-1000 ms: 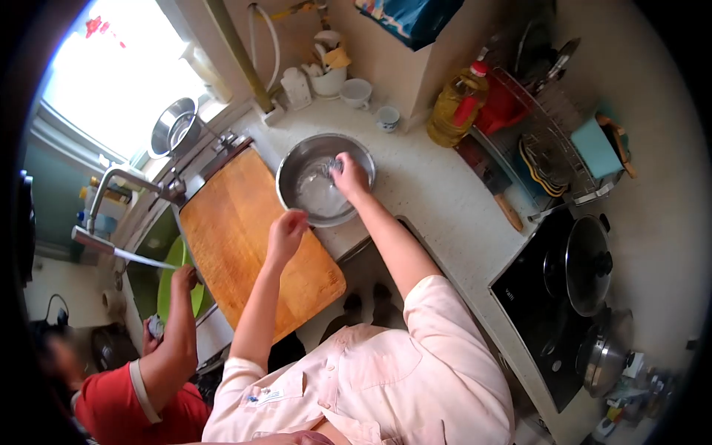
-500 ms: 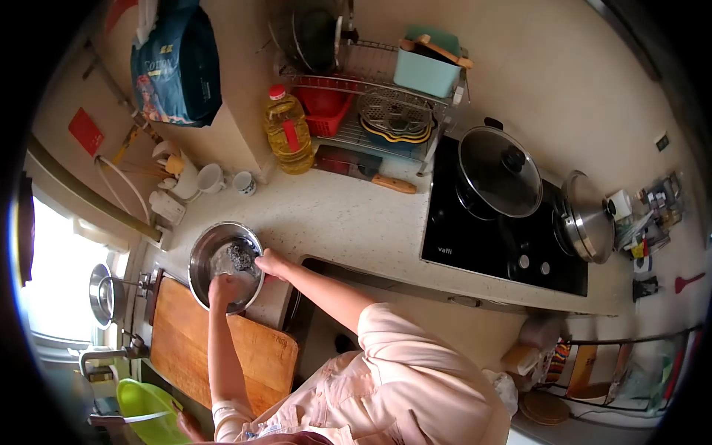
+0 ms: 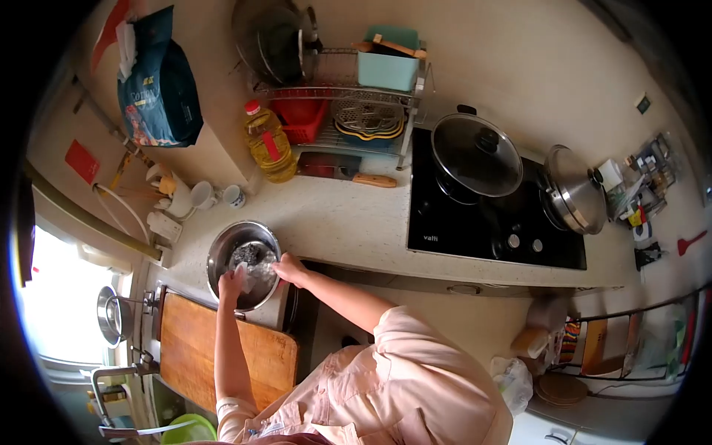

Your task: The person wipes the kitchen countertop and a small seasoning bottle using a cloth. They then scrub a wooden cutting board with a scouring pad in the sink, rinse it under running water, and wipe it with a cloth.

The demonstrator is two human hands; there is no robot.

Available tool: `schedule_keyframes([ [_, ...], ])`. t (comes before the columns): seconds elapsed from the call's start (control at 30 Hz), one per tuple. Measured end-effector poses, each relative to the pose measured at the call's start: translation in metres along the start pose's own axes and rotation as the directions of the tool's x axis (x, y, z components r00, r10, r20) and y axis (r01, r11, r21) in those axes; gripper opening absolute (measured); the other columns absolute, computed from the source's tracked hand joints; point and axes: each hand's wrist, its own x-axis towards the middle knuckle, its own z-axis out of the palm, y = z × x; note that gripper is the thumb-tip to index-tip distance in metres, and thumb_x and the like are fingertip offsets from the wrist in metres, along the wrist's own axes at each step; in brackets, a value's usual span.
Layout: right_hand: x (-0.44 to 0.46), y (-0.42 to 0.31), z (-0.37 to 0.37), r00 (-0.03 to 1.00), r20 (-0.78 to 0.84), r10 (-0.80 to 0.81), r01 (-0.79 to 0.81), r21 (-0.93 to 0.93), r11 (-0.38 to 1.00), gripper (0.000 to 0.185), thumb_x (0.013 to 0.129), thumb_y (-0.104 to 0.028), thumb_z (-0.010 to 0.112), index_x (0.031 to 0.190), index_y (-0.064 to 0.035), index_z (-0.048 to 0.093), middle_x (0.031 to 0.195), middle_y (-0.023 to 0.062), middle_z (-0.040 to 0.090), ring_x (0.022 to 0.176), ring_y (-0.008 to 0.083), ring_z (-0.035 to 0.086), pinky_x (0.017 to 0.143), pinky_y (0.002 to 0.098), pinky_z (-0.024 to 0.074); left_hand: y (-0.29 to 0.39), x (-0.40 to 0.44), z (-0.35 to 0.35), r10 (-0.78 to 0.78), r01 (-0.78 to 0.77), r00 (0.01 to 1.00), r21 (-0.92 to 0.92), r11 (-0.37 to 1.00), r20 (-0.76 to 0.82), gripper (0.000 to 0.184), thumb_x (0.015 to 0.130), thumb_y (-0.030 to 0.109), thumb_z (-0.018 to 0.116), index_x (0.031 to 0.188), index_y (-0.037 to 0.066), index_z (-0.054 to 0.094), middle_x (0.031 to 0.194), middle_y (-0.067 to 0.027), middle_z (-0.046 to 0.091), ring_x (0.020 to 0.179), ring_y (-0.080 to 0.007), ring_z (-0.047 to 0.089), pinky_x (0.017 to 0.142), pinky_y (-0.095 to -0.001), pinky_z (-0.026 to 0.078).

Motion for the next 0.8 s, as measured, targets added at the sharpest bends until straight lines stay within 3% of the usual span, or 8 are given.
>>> schedule_keyframes([
  [0.13, -0.01, -0.007, -0.027, 0.998, 0.007, 0.057, -0.057, 0.276, 0.959, 0.024, 0.075, -0.01, 0.047, 0.062, 0.0093, 0.053, 0.061, 0.014, 0.057, 0.053, 0.021, 0.059, 0.047, 0.0326, 0.0503, 0.027, 0.004, 0.005, -0.244, 0.329, 0.944, -0.696, 0.638, 0.223, 0.037, 0.082, 0.035, 0.058, 0.093, 0.0, 0.058, 0.073, -0.0055, 0.059, 0.061, -0.0119, 0.056, 0.053, -0.0251, 0.044],
  [0.37, 0.025, 0.017, -0.067, 0.993, -0.097, 0.066, -0.056, 0.105, 0.993, 0.023, 0.073, -0.012, 0.048, 0.065, 0.0086, 0.056, 0.063, 0.0179, 0.059, 0.062, 0.0271, 0.062, 0.053, 0.0398, 0.0477, 0.072, 0.01, 0.01, 0.004, 0.276, 0.952, -0.866, 0.416, 0.306, 0.024, 0.088, 0.015, 0.044, 0.105, 0.002, 0.053, 0.093, -0.0078, 0.057, 0.08, -0.0153, 0.056, 0.057, -0.0279, 0.045],
  [0.5, 0.013, -0.014, -0.072, 0.913, -0.383, -0.139, -0.02, -0.383, 0.923, 0.033, 0.077, -0.018, 0.055, 0.097, 0.0081, 0.051, 0.088, 0.0238, 0.06, 0.081, 0.0367, 0.058, 0.075, 0.0401, 0.0472, 0.063, 0.05, 0.031, 0.01, 0.337, 0.939, -0.922, 0.192, 0.345, 0.027, 0.087, 0.016, 0.039, 0.106, 0.006, 0.055, 0.092, -0.0062, 0.059, 0.079, -0.0178, 0.056, 0.065, -0.031, 0.046],
  [0.6, -0.01, -0.052, -0.048, 0.73, -0.399, -0.555, 0.243, -0.607, 0.756, 0.046, 0.079, -0.015, 0.055, 0.117, 0.0054, 0.04, 0.108, 0.0225, 0.05, 0.099, 0.0338, 0.049, 0.089, 0.0403, 0.0392, 0.088, 0.043, 0.021, -0.135, 0.37, 0.92, -0.929, -0.009, 0.368, 0.024, 0.087, 0.018, 0.041, 0.103, 0.008, 0.056, 0.09, -0.0058, 0.059, 0.081, -0.0179, 0.057, 0.068, -0.0342, 0.047],
  [0.63, -0.002, -0.052, -0.04, 0.807, -0.23, -0.544, 0.44, -0.382, 0.813, 0.053, 0.082, -0.021, 0.054, 0.125, 0.0024, 0.035, 0.117, 0.0222, 0.046, 0.109, 0.0349, 0.044, 0.095, 0.0394, 0.035, 0.094, 0.042, 0.024, -0.133, 0.335, 0.931, -0.94, -0.063, 0.341, 0.023, 0.086, 0.021, 0.043, 0.099, 0.009, 0.058, 0.087, -0.0048, 0.059, 0.083, -0.0188, 0.057, 0.071, -0.0387, 0.046],
  [0.73, 0.01, -0.062, 0.003, 0.941, -0.066, -0.333, 0.333, -0.005, 0.943, 0.06, 0.09, -0.04, 0.038, 0.132, 0.0007, 0.027, 0.13, 0.0192, 0.039, 0.123, 0.0285, 0.035, 0.101, 0.0334, 0.0275, 0.092, 0.05, 0.045, 0.14, 0.295, 0.95, -0.95, -0.1, 0.28, 0.027, 0.088, 0.021, 0.038, 0.101, 0.005, 0.054, 0.095, -0.0107, 0.058, 0.092, -0.0226, 0.054, 0.081, -0.0378, 0.044],
  [0.77, 0.023, -0.062, 0.003, 0.959, 0.02, -0.282, 0.278, 0.117, 0.953, 0.061, 0.09, -0.043, 0.036, 0.133, -0.0021, 0.025, 0.131, 0.0172, 0.038, 0.122, 0.0264, 0.035, 0.1, 0.0331, 0.0277, 0.085, 0.045, 0.044, 0.525, 0.255, 0.834, -0.963, -0.091, 0.172, 0.028, 0.09, 0.023, 0.037, 0.106, 0.005, 0.052, 0.1, -0.0109, 0.057, 0.097, -0.0223, 0.053, 0.083, -0.0359, 0.043],
  [0.8, 0.037, -0.061, 0.003, 0.968, 0.106, -0.228, 0.199, 0.23, 0.953, 0.061, 0.09, -0.046, 0.035, 0.135, -0.0049, 0.024, 0.131, 0.0151, 0.038, 0.121, 0.0244, 0.035, 0.1, 0.0329, 0.0279, 0.134, 0.009, 0.035, 0.2, 0.154, 0.97, -0.985, -0.08, 0.135, 0.029, 0.09, 0.026, 0.041, 0.107, 0.005, 0.051, 0.104, -0.0078, 0.056, 0.099, -0.021, 0.052, 0.084, -0.034, 0.043],
])
